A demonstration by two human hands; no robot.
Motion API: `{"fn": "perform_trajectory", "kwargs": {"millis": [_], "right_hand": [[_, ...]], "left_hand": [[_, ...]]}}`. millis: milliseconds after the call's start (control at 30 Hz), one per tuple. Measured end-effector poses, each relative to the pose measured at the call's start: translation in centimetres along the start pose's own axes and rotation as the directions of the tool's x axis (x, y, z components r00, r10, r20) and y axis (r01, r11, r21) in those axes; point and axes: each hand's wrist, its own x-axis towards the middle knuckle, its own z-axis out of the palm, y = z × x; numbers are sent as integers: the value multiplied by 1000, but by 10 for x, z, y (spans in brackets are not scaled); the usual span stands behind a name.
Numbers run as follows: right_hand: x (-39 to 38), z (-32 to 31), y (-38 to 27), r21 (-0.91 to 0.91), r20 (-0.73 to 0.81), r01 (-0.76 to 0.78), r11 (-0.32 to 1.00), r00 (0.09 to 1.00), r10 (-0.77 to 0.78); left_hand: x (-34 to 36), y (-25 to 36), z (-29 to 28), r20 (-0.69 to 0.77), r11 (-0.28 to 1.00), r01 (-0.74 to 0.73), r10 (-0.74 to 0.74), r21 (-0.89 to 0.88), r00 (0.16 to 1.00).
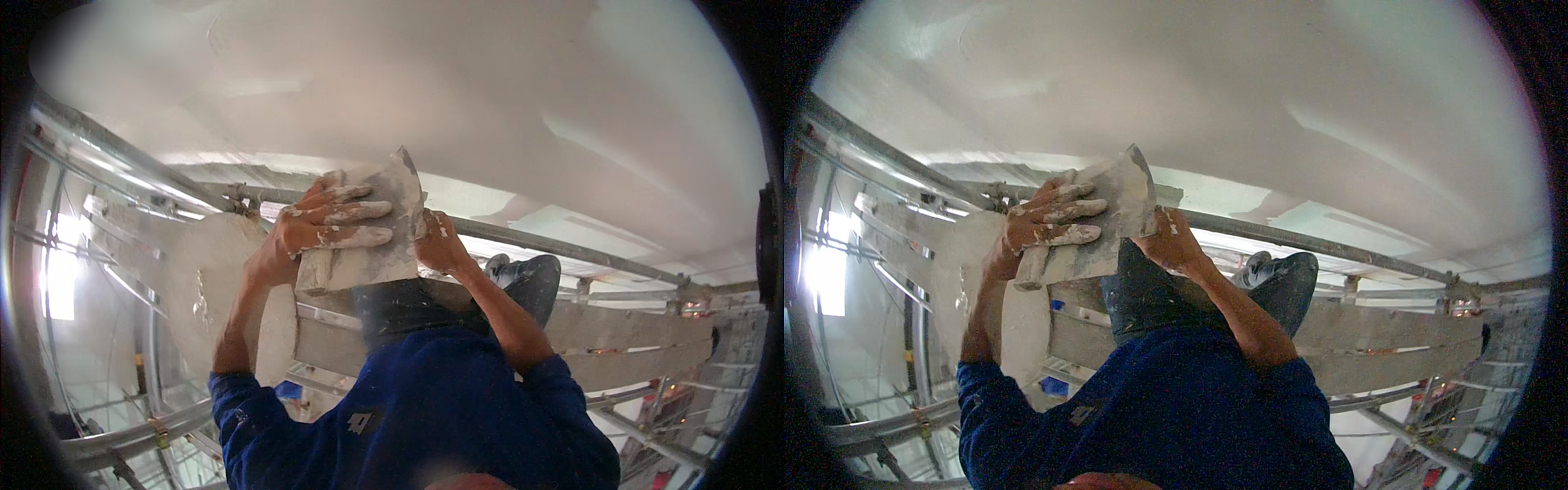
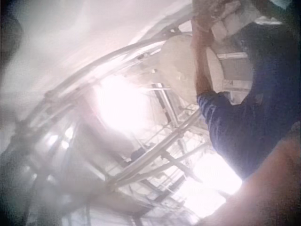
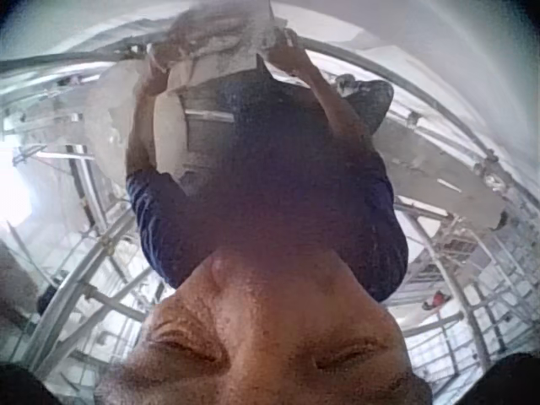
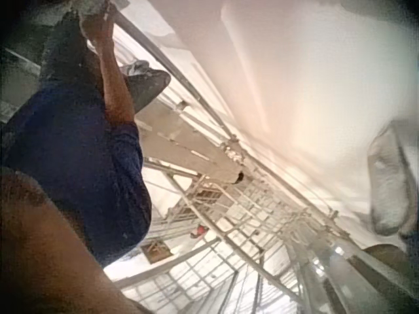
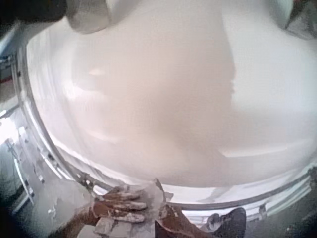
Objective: The person applies plaster to a curved ceiling surface using a hawk and trowel. They repeatedly scoop plaster from the hawk and spread it in smooth strokes across the ceiling while standing on scaffolding.
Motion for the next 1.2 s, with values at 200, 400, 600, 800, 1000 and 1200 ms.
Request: {"fn": "perform_trajectory", "kwargs": {"millis": [200, 400, 600, 800, 1000, 1200], "right_hand": [[-19, -22, -2, -76, -289, -107, 991, 954, 81], [-55, -24, 19, 282, 76, -334, 899, 942, 326], [-96, 6, -3, 259, 81, -355, 898, 935, 346], [-109, 4, 17, 545, 91, -524, 655, 813, 575], [-122, 51, 12, 697, 416, -643, 317, 723, 551], [-96, 51, -1, 337, 460, -474, 814, 837, 297]], "left_hand": [[-26, -13, 3, -98, 878, 438, -427, 195, 899], [102, -21, -23, -203, 385, 238, -129, 892, 971], [334, 51, -5, 9, 81, -46, 416, 996, 909], [387, -1, 22, 87, -159, -5, 515, 987, 853], [298, -34, -19, -10, -347, 154, 383, 925, 924], [153, -126, -94, -130, 76, 110, 344, 991, 930]]}}
